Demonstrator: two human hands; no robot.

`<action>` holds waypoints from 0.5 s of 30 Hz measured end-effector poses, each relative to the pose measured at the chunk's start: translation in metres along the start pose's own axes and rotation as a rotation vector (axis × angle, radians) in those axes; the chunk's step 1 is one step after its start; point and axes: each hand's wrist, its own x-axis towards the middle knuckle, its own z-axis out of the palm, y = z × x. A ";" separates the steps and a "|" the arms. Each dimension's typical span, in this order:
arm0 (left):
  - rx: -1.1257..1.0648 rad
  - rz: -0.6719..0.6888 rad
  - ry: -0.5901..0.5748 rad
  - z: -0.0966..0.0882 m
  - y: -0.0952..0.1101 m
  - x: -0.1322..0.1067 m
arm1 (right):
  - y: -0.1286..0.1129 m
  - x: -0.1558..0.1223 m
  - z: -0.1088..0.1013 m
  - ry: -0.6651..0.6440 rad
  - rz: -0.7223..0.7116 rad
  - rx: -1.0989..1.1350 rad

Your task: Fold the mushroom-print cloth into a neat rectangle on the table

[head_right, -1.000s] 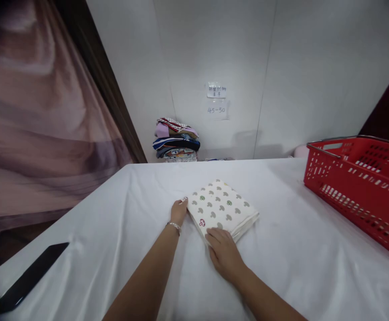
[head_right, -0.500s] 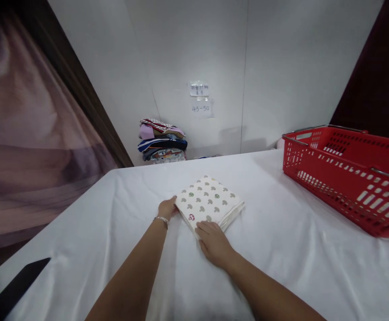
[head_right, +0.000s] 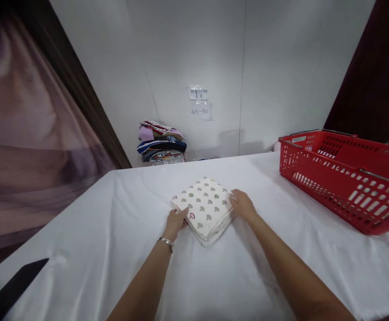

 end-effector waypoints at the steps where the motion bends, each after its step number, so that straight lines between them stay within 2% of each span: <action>1: 0.035 0.011 -0.004 0.002 -0.001 -0.002 | 0.006 0.008 -0.004 -0.076 0.080 -0.024; 4: 0.106 0.074 0.008 0.005 -0.001 -0.003 | 0.014 0.020 -0.010 -0.211 0.166 -0.038; 7: 0.167 0.136 0.054 -0.004 0.007 0.008 | 0.007 0.010 -0.009 -0.247 0.170 -0.033; 9: 0.216 0.159 0.095 -0.020 0.016 0.020 | -0.007 -0.013 -0.005 -0.294 0.181 0.012; 12: 0.323 0.169 0.152 -0.052 0.028 0.038 | -0.036 -0.060 0.005 -0.465 0.154 0.231; 15: 0.461 0.163 0.173 -0.072 0.033 0.044 | -0.060 -0.099 0.012 -0.501 0.085 0.365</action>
